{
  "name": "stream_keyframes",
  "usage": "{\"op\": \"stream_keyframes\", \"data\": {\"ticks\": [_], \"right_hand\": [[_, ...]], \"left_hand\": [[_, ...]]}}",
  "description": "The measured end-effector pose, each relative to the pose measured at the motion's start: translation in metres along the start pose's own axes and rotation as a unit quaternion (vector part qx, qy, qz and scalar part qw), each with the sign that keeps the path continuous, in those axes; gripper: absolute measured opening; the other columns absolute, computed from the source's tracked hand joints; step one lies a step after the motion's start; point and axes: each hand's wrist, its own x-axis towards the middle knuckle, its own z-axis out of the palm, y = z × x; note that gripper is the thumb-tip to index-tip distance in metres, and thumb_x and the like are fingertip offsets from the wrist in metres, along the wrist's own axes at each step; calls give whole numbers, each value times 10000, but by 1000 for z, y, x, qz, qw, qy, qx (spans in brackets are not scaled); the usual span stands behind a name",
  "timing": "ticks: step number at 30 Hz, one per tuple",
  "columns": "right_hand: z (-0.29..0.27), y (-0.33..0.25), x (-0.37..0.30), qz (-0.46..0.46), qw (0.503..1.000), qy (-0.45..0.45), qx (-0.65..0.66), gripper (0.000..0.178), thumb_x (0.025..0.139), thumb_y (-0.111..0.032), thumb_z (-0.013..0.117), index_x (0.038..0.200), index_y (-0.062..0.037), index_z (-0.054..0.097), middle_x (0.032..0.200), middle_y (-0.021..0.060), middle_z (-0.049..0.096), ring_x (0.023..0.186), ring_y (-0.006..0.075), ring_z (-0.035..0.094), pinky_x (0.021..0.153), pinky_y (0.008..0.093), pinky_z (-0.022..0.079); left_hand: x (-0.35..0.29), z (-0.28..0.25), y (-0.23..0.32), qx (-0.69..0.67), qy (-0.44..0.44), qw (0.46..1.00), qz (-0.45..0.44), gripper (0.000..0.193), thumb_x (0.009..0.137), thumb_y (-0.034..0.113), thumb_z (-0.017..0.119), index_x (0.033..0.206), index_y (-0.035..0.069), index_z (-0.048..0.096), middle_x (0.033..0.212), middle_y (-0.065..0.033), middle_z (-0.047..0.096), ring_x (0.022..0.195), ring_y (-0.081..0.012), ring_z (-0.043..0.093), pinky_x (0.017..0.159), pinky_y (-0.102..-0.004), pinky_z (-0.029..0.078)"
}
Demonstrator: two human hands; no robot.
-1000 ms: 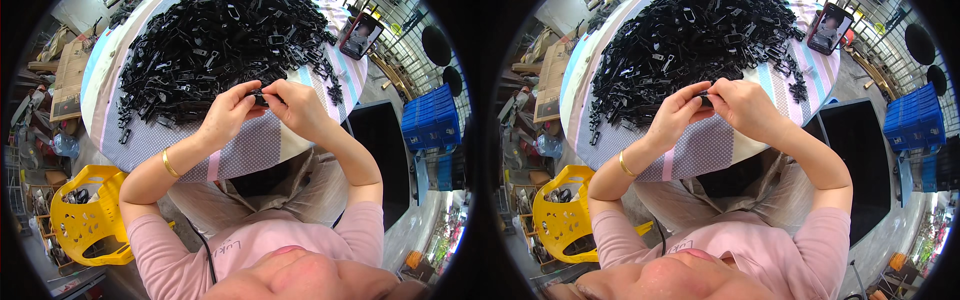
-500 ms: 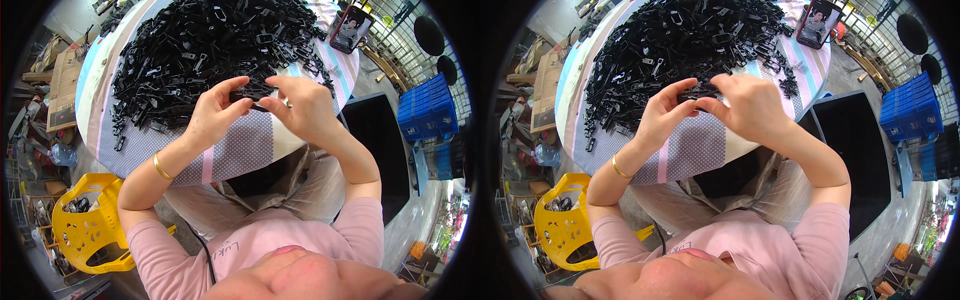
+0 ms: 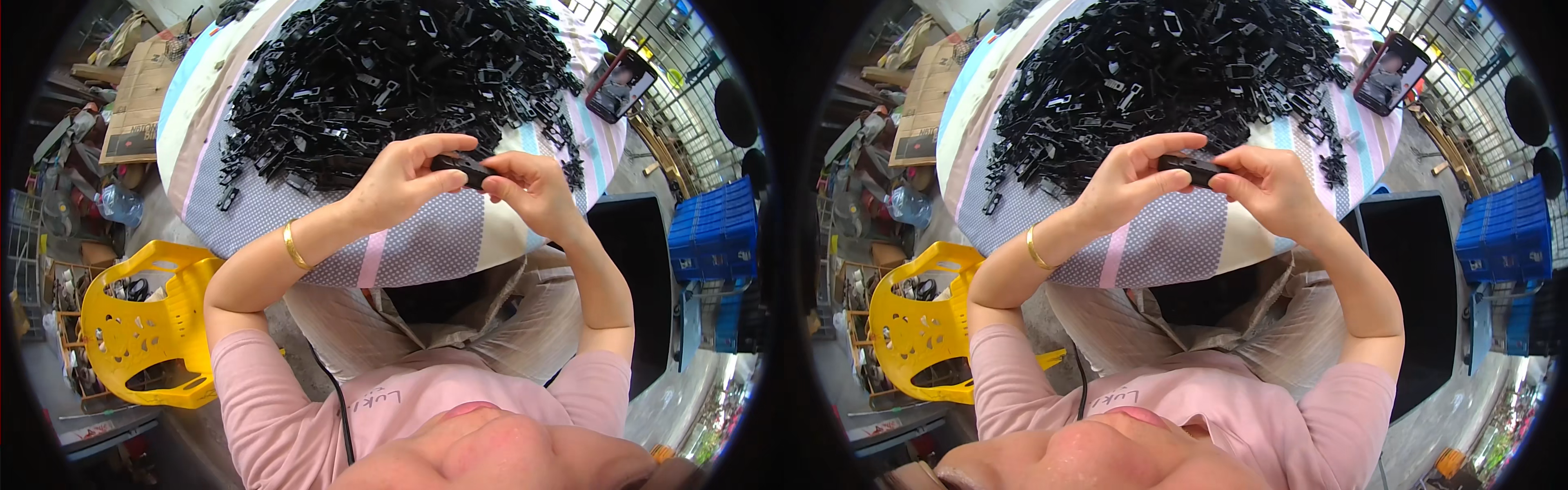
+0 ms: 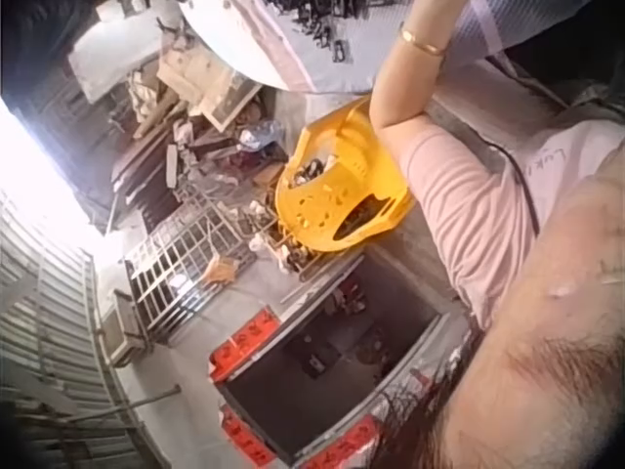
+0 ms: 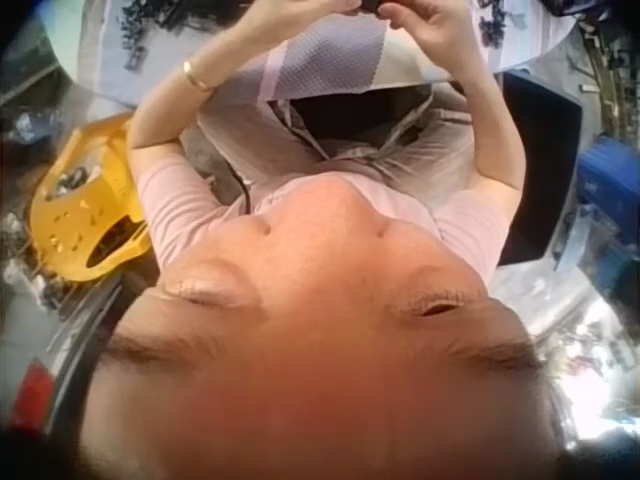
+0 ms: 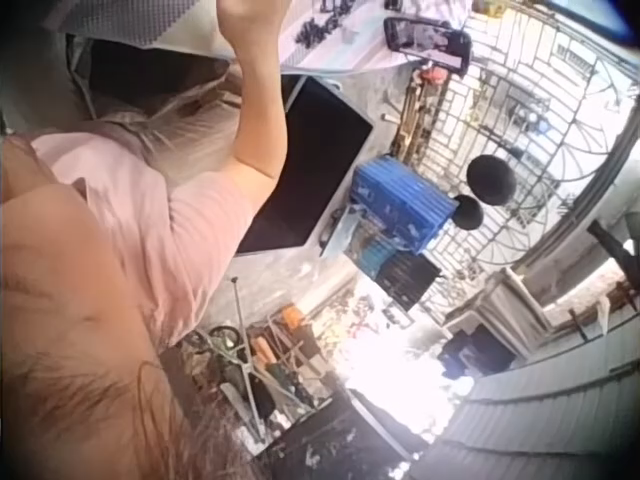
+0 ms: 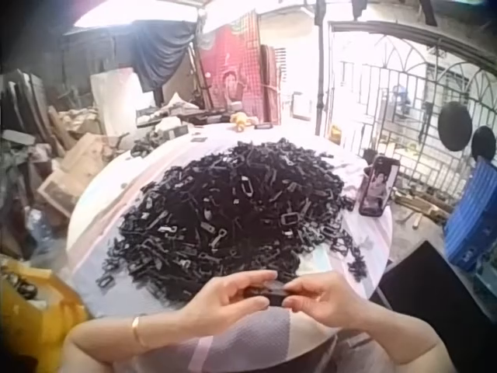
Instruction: Manually assembling small black plastic components by hand at a workbench.
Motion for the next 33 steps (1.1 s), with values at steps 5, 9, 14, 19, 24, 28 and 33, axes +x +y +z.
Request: {"op": "stream_keyframes", "data": {"ticks": [5, 9, 14, 19, 24, 28, 33], "right_hand": [[-24, -19, -11, 49, 995, -86, 15, 185, 778, -51, 629, 936, 44, 639, 753, 63, 645, 638, 110, 585, 602, 225, 468], [-33, -27, -19, -35, 937, -312, -154, 168, 720, -116, 680, 861, -24, 673, 675, 84, 644, 567, 174, 613, 525, 260, 464], [-24, -28, -16, -25, 905, -348, -244, 196, 711, -187, 713, 846, -50, 674, 673, 85, 641, 567, 207, 614, 530, 283, 469], [-33, 6, -1, -107, 961, -21, -255, 175, 751, -132, 686, 882, -19, 659, 729, 94, 634, 629, 169, 602, 567, 272, 464], [-44, 21, 11, -160, 909, 177, -342, 151, 791, -14, 612, 938, -11, 645, 851, 104, 646, 702, 191, 611, 645, 276, 493], [-28, 27, 28, -262, 880, 153, -366, 305, 770, 13, 601, 1065, -61, 610, 1000, 90, 623, 867, 243, 587, 743, 313, 492], [-8, 26, 41, -231, 879, 78, -409, 347, 759, -17, 602, 1094, -107, 595, 925, 39, 619, 893, 223, 560, 731, 327, 490]], "left_hand": [[3, -4, 10, 31, -51, 994, 86, 450, 812, 132, 657, 1211, -7, 502, 938, -103, 641, 862, -128, 604, 737, -252, 498], [19, -75, 25, 488, 328, 785, 195, 196, 771, 193, 675, 865, 21, 673, 861, -138, 636, 771, -257, 622, 707, -329, 501], [11, -167, 13, 677, 329, 653, -84, 265, 789, 283, 624, 918, 57, 675, 935, -157, 642, 884, -322, 604, 800, -400, 475], [18, -171, 1, 710, 305, 633, -51, 272, 791, 92, 531, 1039, 23, 617, 997, -192, 622, 907, -379, 589, 821, -433, 467], [20, -144, 6, 698, 373, 611, 29, 414, 776, 42, 489, 1188, -1, 495, 1031, -221, 581, 890, -366, 591, 789, -413, 488], [19, -93, 28, 367, 358, 855, 85, 364, 785, 77, 589, 1140, 13, 543, 898, -159, 621, 704, -196, 628, 669, -277, 529], [14, -39, 17, 101, 160, 981, 43, 257, 784, -15, 609, 1037, -39, 574, 850, -72, 623, 728, -121, 629, 680, -205, 519]]}}
